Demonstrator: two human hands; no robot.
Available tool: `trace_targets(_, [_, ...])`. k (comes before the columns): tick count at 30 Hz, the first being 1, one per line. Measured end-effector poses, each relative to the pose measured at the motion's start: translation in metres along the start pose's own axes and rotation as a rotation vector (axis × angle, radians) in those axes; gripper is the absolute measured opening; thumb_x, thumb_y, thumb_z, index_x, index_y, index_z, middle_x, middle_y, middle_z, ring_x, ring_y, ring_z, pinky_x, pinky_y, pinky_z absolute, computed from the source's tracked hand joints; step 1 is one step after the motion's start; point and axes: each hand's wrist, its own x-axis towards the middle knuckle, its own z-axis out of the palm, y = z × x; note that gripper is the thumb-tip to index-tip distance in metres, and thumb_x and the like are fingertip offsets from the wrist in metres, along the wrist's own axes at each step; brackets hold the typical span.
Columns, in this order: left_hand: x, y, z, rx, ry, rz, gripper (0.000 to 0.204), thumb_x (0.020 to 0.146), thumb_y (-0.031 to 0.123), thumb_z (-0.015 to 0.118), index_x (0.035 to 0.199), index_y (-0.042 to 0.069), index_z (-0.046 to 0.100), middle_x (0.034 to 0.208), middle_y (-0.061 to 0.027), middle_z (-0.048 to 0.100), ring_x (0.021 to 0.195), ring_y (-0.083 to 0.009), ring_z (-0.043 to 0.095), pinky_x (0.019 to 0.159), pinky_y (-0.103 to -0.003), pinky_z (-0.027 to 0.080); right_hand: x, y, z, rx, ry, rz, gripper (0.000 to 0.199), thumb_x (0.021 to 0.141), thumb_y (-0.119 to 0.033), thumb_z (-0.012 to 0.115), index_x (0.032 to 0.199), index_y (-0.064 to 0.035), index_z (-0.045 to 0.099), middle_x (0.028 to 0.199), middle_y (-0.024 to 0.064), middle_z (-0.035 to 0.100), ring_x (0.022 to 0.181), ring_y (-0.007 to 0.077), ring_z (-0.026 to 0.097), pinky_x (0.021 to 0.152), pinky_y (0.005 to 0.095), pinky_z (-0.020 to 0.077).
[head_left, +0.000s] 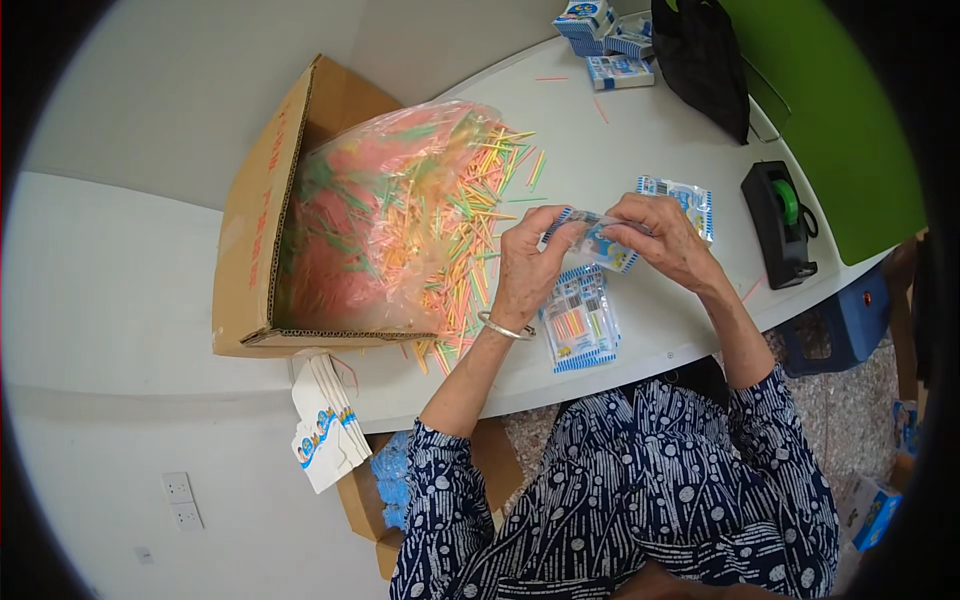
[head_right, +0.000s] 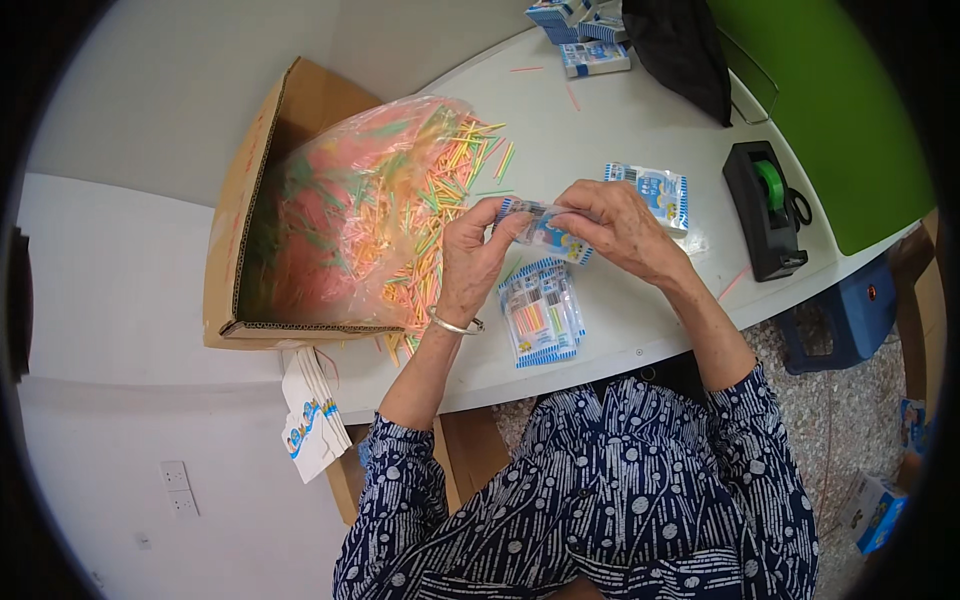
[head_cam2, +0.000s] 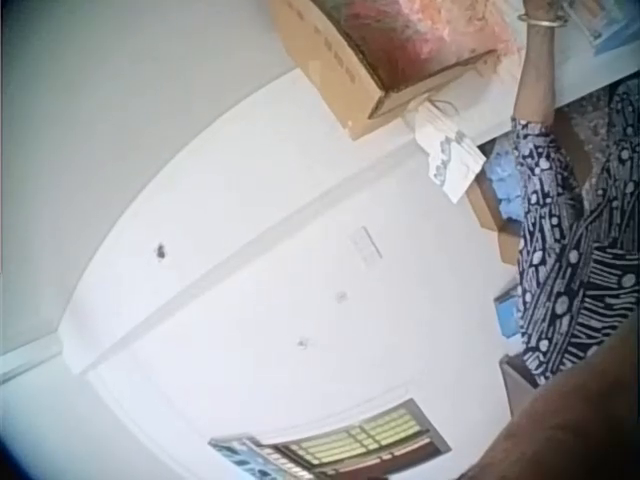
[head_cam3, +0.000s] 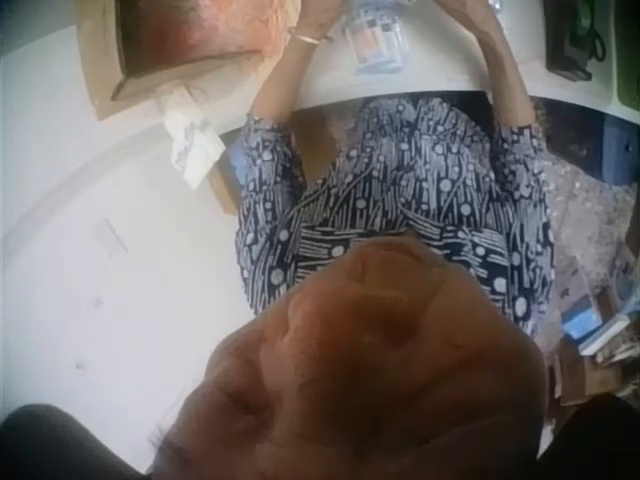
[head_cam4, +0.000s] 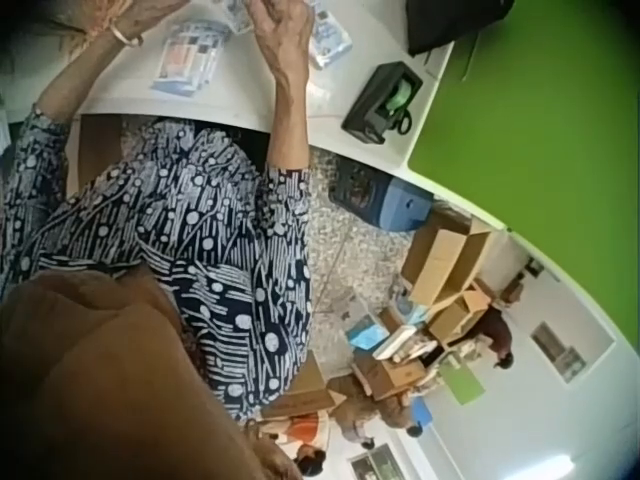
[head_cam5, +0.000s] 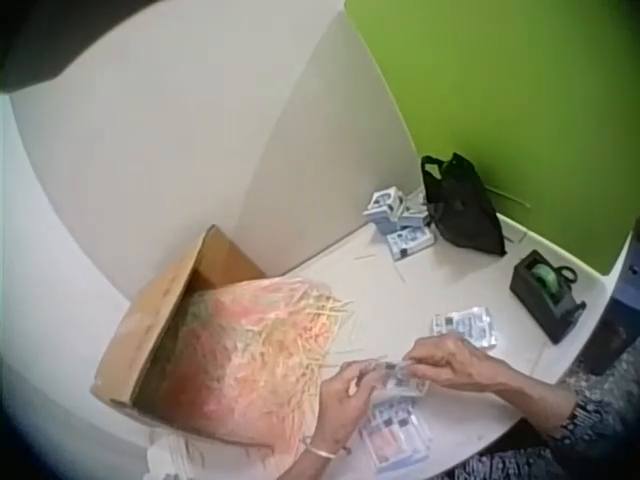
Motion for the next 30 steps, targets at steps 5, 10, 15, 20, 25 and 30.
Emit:
trace_targets(5, [-0.001, -0.008, -0.003, 0.134, 0.025, 0.072, 0.015, 0.085, 0.009, 0.065, 0.096, -0.001, 0.067, 0.078, -0.0033, 0.066, 0.073, -0.0064, 0.057, 0.067, -0.023, 0.046, 0.000, 0.007, 0.010, -0.092, 0.037, -0.034, 0.020, 0.084, -0.017, 0.063, 0.080, 0.0021, 0.062, 0.068, 0.0113, 0.057, 0.063, 0.0238, 0.054, 0.060, 0.0352, 0.0412])
trace_targets(10, [0.007, -0.010, -0.007, 0.288, 0.032, 0.066, 0.015, 0.085, 0.009, 0.065, 0.095, -0.001, 0.067, 0.077, -0.0052, 0.066, 0.071, -0.0073, 0.057, 0.065, -0.023, 0.045, 0.003, 0.016, 0.018, -0.182, 0.104, -0.093, 0.020, 0.086, -0.017, 0.062, 0.078, 0.0016, 0.061, 0.067, 0.0107, 0.057, 0.060, 0.0243, 0.052, 0.059, 0.0363, 0.0404])
trace_targets(15, [0.028, -0.030, -0.027, 0.107, -0.072, 0.030, 0.020, 0.092, 0.014, 0.056, 0.103, -0.001, 0.064, 0.087, -0.0104, 0.067, 0.082, -0.0097, 0.061, 0.074, -0.025, 0.048, 0.010, 0.028, 0.018, -0.173, 0.079, -0.030, 0.025, 0.089, -0.019, 0.059, 0.076, 0.0023, 0.057, 0.065, 0.0146, 0.053, 0.056, 0.0272, 0.049, 0.056, 0.0384, 0.0379])
trace_targets(20, [0.083, -0.075, -0.091, 0.562, -0.107, 0.022, 0.026, 0.095, 0.016, 0.050, 0.112, -0.002, 0.059, 0.104, -0.0140, 0.066, 0.096, -0.0212, 0.063, 0.087, -0.031, 0.046, 0.009, 0.033, 0.023, -0.080, 0.200, -0.029, 0.029, 0.090, -0.020, 0.058, 0.073, 0.0029, 0.052, 0.063, 0.0146, 0.049, 0.055, 0.0252, 0.045, 0.056, 0.0383, 0.0365])
trace_targets(25, [0.101, -0.116, -0.120, 0.860, 0.073, 0.221, 0.027, 0.092, 0.011, 0.048, 0.115, -0.001, 0.055, 0.110, -0.0189, 0.061, 0.100, -0.0332, 0.058, 0.088, -0.039, 0.045, 0.010, 0.035, 0.026, -0.069, 0.180, 0.012, 0.031, 0.090, -0.020, 0.057, 0.071, 0.0031, 0.050, 0.062, 0.0139, 0.050, 0.055, 0.0236, 0.045, 0.056, 0.0374, 0.0371])
trace_targets(30, [0.117, -0.111, -0.129, 1.115, 0.172, 0.422, 0.027, 0.085, 0.005, 0.049, 0.111, 0.000, 0.055, 0.105, -0.0178, 0.058, 0.103, -0.0341, 0.053, 0.090, -0.042, 0.041, 0.008, 0.045, 0.025, -0.033, 0.223, 0.003, 0.030, 0.091, -0.019, 0.057, 0.071, 0.0029, 0.051, 0.059, 0.0097, 0.046, 0.053, 0.0180, 0.041, 0.054, 0.0333, 0.0346])
